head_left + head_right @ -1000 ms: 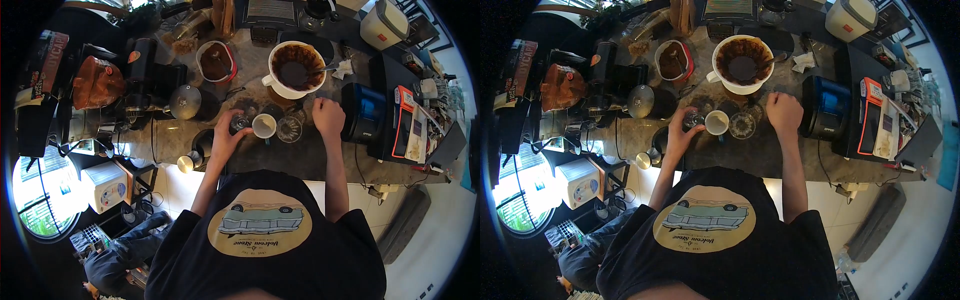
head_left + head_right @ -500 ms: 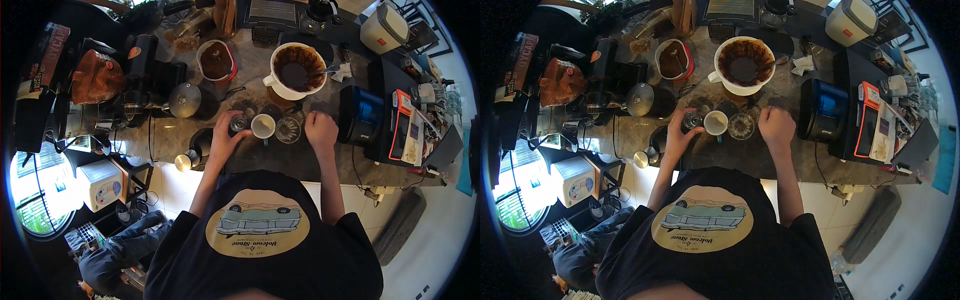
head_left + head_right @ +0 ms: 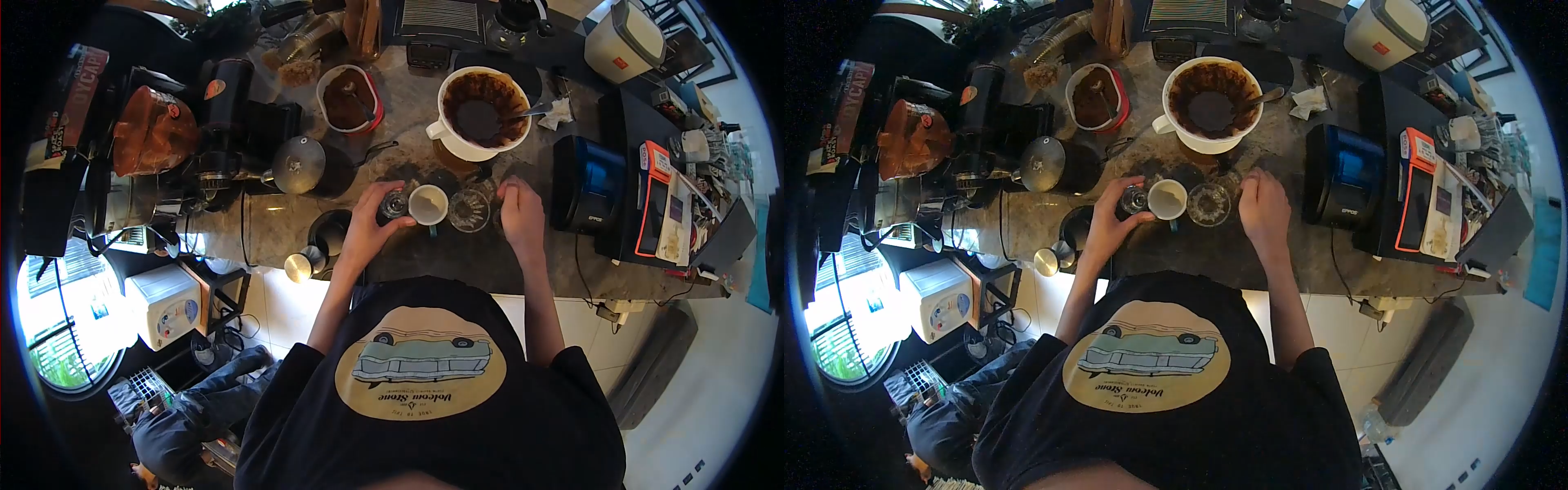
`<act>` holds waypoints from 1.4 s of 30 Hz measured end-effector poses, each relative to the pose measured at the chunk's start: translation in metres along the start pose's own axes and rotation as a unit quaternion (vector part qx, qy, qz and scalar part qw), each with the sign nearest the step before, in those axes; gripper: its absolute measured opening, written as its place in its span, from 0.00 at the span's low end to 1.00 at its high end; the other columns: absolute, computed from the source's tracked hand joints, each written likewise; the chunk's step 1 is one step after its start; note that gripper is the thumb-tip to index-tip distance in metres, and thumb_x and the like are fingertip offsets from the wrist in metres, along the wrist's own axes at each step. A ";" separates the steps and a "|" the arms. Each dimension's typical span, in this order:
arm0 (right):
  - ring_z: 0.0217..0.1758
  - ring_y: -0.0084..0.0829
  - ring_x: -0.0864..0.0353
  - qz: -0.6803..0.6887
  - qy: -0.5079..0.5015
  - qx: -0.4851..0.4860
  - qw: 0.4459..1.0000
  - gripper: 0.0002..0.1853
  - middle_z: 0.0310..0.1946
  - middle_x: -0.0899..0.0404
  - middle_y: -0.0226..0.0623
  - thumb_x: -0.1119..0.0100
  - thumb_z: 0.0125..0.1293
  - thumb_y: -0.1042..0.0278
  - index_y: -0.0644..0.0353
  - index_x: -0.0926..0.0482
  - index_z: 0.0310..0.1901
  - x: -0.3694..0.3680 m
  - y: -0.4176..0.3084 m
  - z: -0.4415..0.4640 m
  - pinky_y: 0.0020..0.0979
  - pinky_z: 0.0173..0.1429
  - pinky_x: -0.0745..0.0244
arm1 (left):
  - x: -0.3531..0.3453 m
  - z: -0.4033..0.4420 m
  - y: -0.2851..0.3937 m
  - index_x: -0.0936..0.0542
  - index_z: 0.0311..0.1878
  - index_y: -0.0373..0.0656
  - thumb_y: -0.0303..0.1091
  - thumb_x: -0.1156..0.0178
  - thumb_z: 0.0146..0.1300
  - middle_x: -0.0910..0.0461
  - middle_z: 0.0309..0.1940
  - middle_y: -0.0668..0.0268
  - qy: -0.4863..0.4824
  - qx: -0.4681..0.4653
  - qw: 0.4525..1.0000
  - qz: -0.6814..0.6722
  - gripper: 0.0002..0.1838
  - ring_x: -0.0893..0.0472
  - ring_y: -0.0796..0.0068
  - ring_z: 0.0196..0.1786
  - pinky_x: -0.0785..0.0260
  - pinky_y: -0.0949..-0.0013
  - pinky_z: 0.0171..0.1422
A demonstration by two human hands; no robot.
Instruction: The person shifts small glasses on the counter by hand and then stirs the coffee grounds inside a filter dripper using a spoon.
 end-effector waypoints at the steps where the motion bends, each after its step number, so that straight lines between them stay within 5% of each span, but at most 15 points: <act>1: 0.44 0.53 0.20 0.027 0.002 0.005 1.000 0.17 0.37 0.18 0.49 0.59 0.74 0.63 0.63 0.22 0.36 0.000 0.000 0.000 0.47 0.49 0.27 | 0.000 0.000 0.000 0.22 0.60 0.40 0.35 0.21 0.49 0.20 0.56 0.57 -0.003 0.003 1.000 -0.004 0.34 0.22 0.53 0.61 0.30 0.58 0.66; 12: 0.38 0.48 0.21 0.158 -0.007 -0.005 0.987 0.17 0.32 0.22 0.50 0.61 0.74 0.66 0.67 0.25 0.33 -0.007 0.001 0.000 0.40 0.47 0.29 | -0.001 -0.001 -0.004 0.24 0.64 0.40 0.35 0.20 0.49 0.19 0.55 0.57 -0.004 0.002 1.000 0.014 0.37 0.20 0.58 0.61 0.31 0.60 0.68; 21: 0.46 0.46 0.21 0.139 0.022 0.017 0.990 0.18 0.39 0.22 0.48 0.55 0.79 0.59 0.67 0.23 0.41 0.019 -0.004 -0.011 0.39 0.54 0.29 | 0.006 -0.006 0.002 0.29 0.69 0.42 0.37 0.19 0.46 0.23 0.57 0.55 0.014 0.015 1.000 0.016 0.45 0.22 0.56 0.61 0.31 0.59 0.67; 24: 0.57 0.46 0.25 0.121 0.032 0.085 0.989 0.17 0.53 0.26 0.49 0.47 0.77 0.58 0.64 0.26 0.56 0.029 0.001 -0.023 0.40 0.64 0.31 | 0.010 -0.013 0.007 0.28 0.67 0.40 0.35 0.20 0.49 0.23 0.56 0.55 0.037 0.018 0.999 0.002 0.41 0.22 0.57 0.60 0.30 0.60 0.66; 27: 0.67 0.39 0.31 0.030 -0.024 0.141 0.989 0.27 0.62 0.33 0.44 0.37 0.72 0.63 0.58 0.35 0.69 0.042 0.013 -0.045 0.38 0.70 0.34 | 0.017 -0.030 0.009 0.28 0.65 0.39 0.31 0.25 0.57 0.22 0.54 0.56 0.124 0.033 0.992 0.017 0.33 0.21 0.60 0.57 0.30 0.62 0.63; 30: 0.72 0.44 0.34 0.055 -0.057 0.020 0.997 0.38 0.66 0.36 0.46 0.31 0.66 0.62 0.57 0.40 0.73 0.051 0.023 -0.070 0.42 0.73 0.36 | 0.018 -0.053 0.006 0.27 0.62 0.38 0.28 0.30 0.62 0.22 0.51 0.57 0.193 0.033 0.980 0.020 0.26 0.21 0.63 0.53 0.29 0.63 0.60; 33: 0.70 0.46 0.32 0.035 -0.015 0.003 0.999 0.36 0.64 0.33 0.47 0.30 0.63 0.66 0.58 0.37 0.70 0.048 0.032 -0.084 0.44 0.73 0.37 | 0.013 -0.073 0.004 0.24 0.56 0.38 0.27 0.34 0.65 0.22 0.43 0.60 0.181 0.055 0.982 0.010 0.17 0.20 0.67 0.47 0.30 0.64 0.57; 35: 0.69 0.49 0.31 -0.010 0.033 0.079 0.996 0.30 0.62 0.32 0.49 0.33 0.65 0.69 0.59 0.33 0.67 0.034 0.060 -0.089 0.45 0.72 0.36 | 0.008 -0.078 0.005 0.21 0.49 0.39 0.27 0.33 0.64 0.22 0.37 0.64 0.152 0.093 0.984 -0.024 0.12 0.20 0.67 0.43 0.30 0.64 0.55; 38: 0.65 0.51 0.30 -0.068 0.094 0.144 0.983 0.23 0.59 0.28 0.49 0.38 0.65 0.72 0.60 0.28 0.62 0.012 0.086 -0.096 0.47 0.68 0.34 | -0.001 -0.073 0.007 0.19 0.43 0.41 0.30 0.32 0.64 0.20 0.35 0.65 0.029 -0.039 0.978 0.202 0.08 0.19 0.63 0.41 0.30 0.61 0.51; 42: 0.63 0.49 0.28 -0.117 0.128 0.158 0.972 0.17 0.56 0.26 0.46 0.41 0.66 0.73 0.59 0.24 0.57 0.006 0.086 -0.095 0.47 0.63 0.34 | -0.021 -0.073 -0.011 0.18 0.37 0.44 0.33 0.32 0.64 0.20 0.33 0.65 0.008 -0.073 0.987 0.145 0.06 0.20 0.61 0.41 0.33 0.59 0.48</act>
Point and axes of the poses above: each hand's wrist, its own z-axis towards the middle knuckle, its own x-axis out of the back of the hand, y = z × x, the point moved 3 cm from there along z, towards the middle knuckle
